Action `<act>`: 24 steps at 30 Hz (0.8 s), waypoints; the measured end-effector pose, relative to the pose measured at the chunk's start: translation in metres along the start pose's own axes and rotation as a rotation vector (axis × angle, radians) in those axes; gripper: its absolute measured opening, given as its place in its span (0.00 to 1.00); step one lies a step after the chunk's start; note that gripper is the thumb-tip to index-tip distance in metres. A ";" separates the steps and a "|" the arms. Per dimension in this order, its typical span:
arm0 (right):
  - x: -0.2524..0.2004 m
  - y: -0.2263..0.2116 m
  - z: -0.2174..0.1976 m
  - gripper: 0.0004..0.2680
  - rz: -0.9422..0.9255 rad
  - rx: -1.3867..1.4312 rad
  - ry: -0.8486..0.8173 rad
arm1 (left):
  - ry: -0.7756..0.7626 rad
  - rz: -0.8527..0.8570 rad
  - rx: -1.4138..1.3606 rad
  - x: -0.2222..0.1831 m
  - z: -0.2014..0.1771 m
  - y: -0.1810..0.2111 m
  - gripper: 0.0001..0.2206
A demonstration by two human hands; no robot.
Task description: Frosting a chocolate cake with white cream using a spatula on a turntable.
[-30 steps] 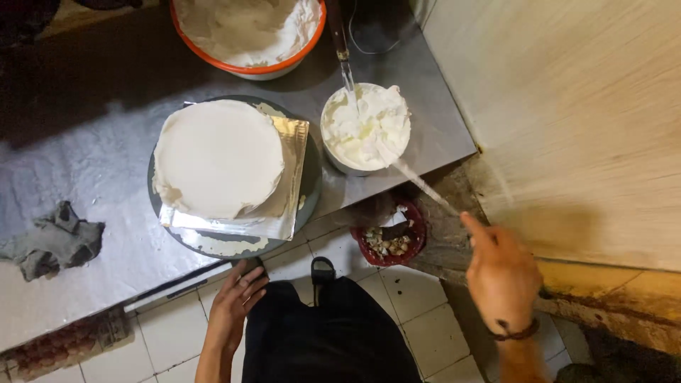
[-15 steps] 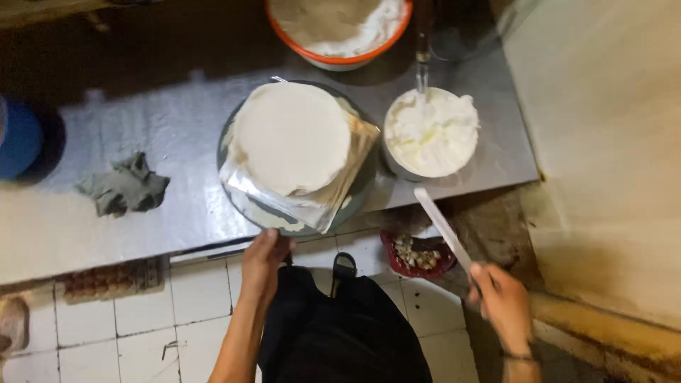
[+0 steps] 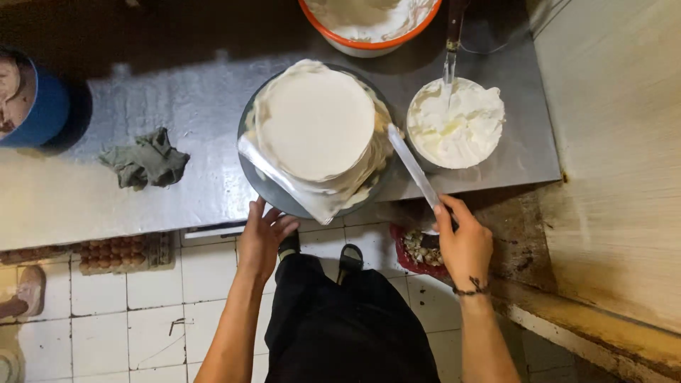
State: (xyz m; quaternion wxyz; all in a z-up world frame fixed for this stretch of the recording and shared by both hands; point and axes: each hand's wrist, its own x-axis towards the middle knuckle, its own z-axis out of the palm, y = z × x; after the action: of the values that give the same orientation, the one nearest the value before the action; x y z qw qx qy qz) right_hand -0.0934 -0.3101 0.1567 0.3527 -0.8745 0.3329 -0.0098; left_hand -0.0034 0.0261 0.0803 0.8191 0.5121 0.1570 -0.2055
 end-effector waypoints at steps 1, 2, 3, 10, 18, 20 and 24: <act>0.004 -0.003 0.003 0.12 -0.014 -0.003 0.006 | -0.005 0.006 0.036 0.000 0.002 0.001 0.36; 0.007 -0.003 0.007 0.12 -0.017 -0.004 0.004 | -0.002 0.008 0.033 -0.001 0.004 0.005 0.36; 0.009 -0.002 0.010 0.12 -0.033 0.007 0.021 | 0.002 0.005 0.065 -0.001 0.007 0.010 0.36; 0.011 -0.008 0.023 0.13 -0.005 -0.028 -0.007 | 0.055 -0.036 0.138 0.011 -0.005 0.010 0.39; -0.026 0.025 0.039 0.13 0.022 -0.007 -0.084 | -0.122 -0.070 0.007 -0.019 0.007 -0.048 0.40; -0.035 0.027 0.039 0.14 0.034 0.027 -0.098 | -0.187 -0.086 -0.002 -0.022 0.012 -0.045 0.41; -0.050 0.022 0.038 0.14 0.033 0.034 -0.098 | -0.113 -0.044 0.011 -0.012 0.008 -0.027 0.42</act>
State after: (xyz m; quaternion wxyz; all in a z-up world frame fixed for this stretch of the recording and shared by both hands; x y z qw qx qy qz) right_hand -0.1356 -0.2690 0.1256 0.3832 -0.8622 0.3295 0.0332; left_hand -0.0272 0.0102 0.0686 0.8189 0.5009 0.1207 -0.2529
